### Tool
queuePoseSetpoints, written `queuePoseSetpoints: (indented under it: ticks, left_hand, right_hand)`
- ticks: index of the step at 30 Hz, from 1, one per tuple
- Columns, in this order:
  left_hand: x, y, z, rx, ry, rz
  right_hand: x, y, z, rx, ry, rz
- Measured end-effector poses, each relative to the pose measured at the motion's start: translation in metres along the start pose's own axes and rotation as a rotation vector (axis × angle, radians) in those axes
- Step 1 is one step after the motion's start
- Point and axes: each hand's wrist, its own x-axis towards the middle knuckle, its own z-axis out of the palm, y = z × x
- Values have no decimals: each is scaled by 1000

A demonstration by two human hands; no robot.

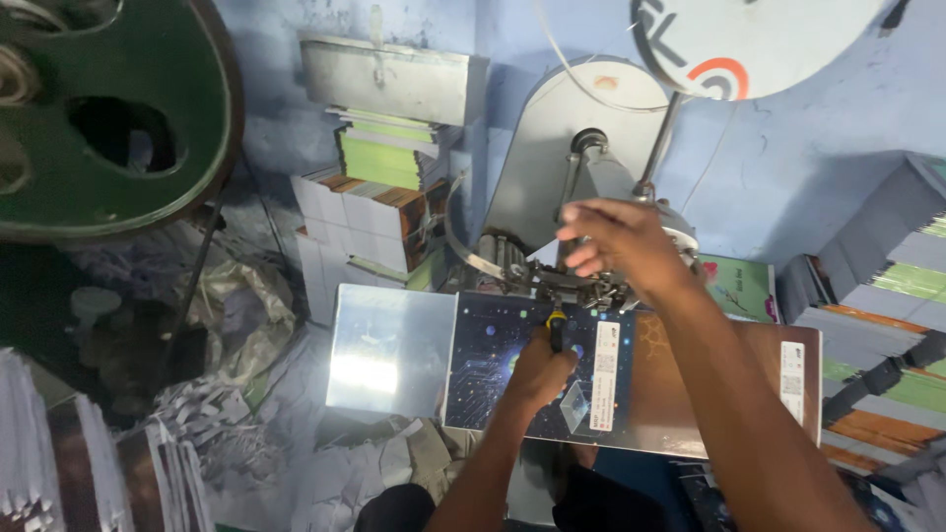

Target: The person places a book cover onto a binding machine, threads a white binding string through the machine's spool, and then uses a yellow-handled tool to secure the binding along the spine. The person adjusts the book and machine components throughout the process.

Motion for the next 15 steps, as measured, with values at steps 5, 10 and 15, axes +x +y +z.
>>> queuePoseSetpoints:
  ticks: [5, 10, 15]
  left_hand:
    - [1, -4, 1, 115, 82, 45]
    - [-2, -5, -1, 141, 83, 60]
    - [-5, -1, -1, 156, 85, 61]
  right_hand:
    - [37, 25, 39, -219, -109, -78]
    - [78, 28, 63, -151, -56, -293]
    - [105, 16, 79, -76, -44, -385]
